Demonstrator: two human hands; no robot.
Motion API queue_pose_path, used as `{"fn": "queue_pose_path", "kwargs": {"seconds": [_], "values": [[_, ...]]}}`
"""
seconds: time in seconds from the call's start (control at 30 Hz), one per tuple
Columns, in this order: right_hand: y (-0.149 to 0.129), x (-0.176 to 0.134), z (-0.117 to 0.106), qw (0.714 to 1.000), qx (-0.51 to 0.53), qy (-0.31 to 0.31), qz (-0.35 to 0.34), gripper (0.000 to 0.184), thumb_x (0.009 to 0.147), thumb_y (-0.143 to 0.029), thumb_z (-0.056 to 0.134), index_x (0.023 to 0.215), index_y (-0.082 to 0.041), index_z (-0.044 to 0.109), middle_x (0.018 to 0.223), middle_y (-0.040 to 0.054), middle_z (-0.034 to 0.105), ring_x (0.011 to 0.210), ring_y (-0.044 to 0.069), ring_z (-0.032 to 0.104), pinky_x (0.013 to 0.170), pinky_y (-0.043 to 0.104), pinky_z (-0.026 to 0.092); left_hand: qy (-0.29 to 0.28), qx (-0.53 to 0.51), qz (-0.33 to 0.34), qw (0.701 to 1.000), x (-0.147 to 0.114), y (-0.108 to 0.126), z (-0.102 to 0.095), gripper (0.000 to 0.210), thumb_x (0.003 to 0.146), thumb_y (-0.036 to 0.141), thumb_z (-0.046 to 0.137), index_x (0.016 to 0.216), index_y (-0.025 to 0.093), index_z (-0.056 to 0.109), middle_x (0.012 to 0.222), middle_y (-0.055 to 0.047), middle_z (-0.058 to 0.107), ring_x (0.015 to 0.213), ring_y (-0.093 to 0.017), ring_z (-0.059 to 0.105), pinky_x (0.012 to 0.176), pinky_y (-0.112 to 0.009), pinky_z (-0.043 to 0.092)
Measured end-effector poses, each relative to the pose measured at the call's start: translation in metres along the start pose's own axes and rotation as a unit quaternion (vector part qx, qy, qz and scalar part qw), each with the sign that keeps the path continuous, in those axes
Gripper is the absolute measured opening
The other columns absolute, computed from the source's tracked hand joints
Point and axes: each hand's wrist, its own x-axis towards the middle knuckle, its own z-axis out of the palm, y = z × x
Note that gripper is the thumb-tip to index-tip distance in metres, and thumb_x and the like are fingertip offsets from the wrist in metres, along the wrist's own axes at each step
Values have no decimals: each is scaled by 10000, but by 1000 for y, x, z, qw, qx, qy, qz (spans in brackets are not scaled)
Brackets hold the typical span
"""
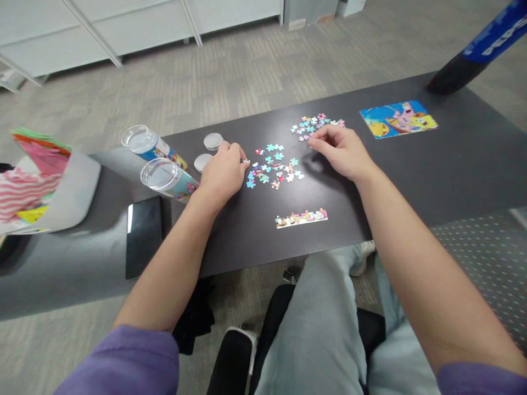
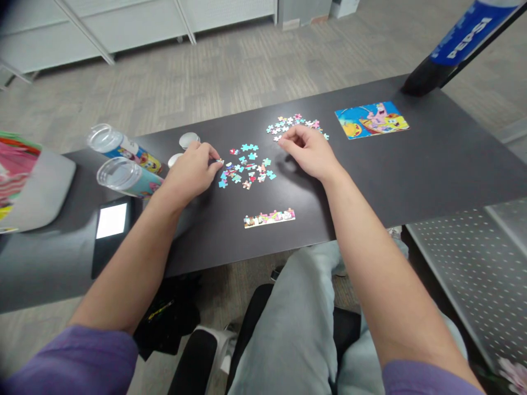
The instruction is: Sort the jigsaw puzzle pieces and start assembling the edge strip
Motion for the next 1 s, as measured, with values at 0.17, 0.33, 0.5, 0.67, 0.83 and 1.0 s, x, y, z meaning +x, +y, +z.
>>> {"fn": "queue_pose_path", "kwargs": {"seconds": [0.17,0.33,0.5,0.67,0.83,1.0], "values": [[-1,1,1,1000,16,3,4,203,1060,-337,991,977,-316,807,982,48,791,876,272,700,851,481,616,2,-41,7,999,7,-10,5,107,1169,281,732,1211,291,830,1394,-125,894,1256,-369,856,1233,-622,751],[-2,1,0,999,35,4,6,275,1013,-414,1063,935,-334,813,954,42,797,866,279,695,799,456,593,21,-118,29,992,11,-12,10,199,1080,149,813,1229,278,784,1359,-101,897,1264,-322,846,1217,-521,720],[-2,2,0,998,55,0,-3,300,974,-444,1092,906,-350,816,930,36,800,834,283,673,775,455,570,44,-195,59,978,16,-11,15,261,1001,25,792,1093,268,778,1233,-72,880,1169,-284,830,1139,-465,712],[-1,-1,2,998,58,17,-1,244,1039,-372,1046,914,-344,838,932,22,809,829,257,686,775,435,579,16,-315,96,944,19,-10,4,232,982,55,838,1116,243,816,1190,-50,888,1059,-210,823,1074,-376,728],[18,18,4,998,58,33,-4,273,1087,-115,1047,934,-269,881,894,-36,874,820,132,728,809,351,597,-96,-401,126,902,10,-4,-14,217,1002,182,971,1179,219,850,1130,-63,891,1041,-206,866,992,-335,747],[50,50,2,998,25,57,0,354,912,54,1022,800,-210,815,685,-164,811,662,-29,670,685,312,476,-255,-387,189,866,-3,5,-29,247,966,232,1034,1177,248,906,1136,-47,925,1043,-208,899,992,-334,775]]}}
